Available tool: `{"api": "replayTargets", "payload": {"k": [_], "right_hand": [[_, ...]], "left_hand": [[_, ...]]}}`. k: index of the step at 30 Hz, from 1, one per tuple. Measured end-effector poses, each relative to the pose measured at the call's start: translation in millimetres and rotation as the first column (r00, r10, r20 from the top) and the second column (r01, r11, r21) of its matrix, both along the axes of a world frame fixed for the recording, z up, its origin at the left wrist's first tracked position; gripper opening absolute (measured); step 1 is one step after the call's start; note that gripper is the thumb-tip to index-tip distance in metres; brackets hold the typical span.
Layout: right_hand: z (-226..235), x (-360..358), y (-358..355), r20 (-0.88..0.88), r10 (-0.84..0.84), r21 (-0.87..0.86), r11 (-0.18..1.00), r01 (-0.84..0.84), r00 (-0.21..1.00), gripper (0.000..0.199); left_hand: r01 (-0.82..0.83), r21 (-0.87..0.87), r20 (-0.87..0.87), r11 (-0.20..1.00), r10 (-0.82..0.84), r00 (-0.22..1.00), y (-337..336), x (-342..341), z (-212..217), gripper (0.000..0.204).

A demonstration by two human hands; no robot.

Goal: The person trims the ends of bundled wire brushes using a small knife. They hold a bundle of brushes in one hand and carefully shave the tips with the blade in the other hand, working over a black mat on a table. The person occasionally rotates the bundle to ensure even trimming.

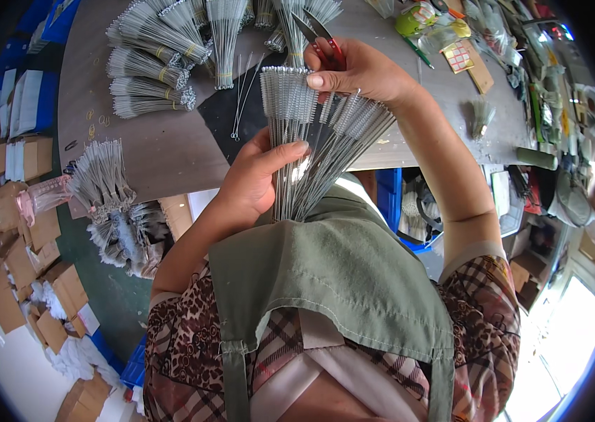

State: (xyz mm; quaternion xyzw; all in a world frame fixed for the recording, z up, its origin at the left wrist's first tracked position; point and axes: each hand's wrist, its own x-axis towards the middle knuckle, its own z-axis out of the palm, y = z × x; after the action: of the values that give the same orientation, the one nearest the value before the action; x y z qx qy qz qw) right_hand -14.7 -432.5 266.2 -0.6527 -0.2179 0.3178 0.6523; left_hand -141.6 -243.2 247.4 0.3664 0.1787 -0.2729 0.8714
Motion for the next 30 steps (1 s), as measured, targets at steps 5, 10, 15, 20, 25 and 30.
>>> {"api": "replayTargets", "payload": {"k": [5,10,15,20,25,30], "right_hand": [[-0.4,1.6,-5.8,0.048,0.054,-0.021,0.998,-0.053,0.997,0.028],[5.5,-6.5,-0.9,-0.014,-0.012,0.034,0.999,0.013,1.000,0.029],[-7.6,0.5,-9.2,0.003,0.026,0.049,0.998,-0.026,1.000,0.025],[0.3,-4.6,-3.6,-0.033,-0.013,0.040,0.999,0.014,0.999,0.022],[-1.4,-5.0,-6.8,-0.049,0.000,0.086,0.996,0.004,0.999,0.021],[-6.3,-3.2,-14.6,0.032,0.027,0.070,0.997,-0.030,0.999,0.019]], "left_hand": [[-0.012,0.032,0.017,0.999,0.012,1.000,0.1,-0.2,-1.4,0.030],[-0.026,0.054,0.018,0.998,0.025,1.000,-0.2,-1.5,-1.7,0.032],[-0.014,0.049,0.010,0.999,0.013,1.000,0.3,0.8,-1.0,0.029],[-0.020,0.024,0.015,1.000,0.020,1.000,-0.6,1.2,1.8,0.029],[-0.023,0.052,0.056,0.998,0.020,0.998,-1.5,1.6,4.6,0.029],[0.000,0.099,0.048,0.995,-0.005,0.999,-0.8,0.8,7.7,0.028]]}}
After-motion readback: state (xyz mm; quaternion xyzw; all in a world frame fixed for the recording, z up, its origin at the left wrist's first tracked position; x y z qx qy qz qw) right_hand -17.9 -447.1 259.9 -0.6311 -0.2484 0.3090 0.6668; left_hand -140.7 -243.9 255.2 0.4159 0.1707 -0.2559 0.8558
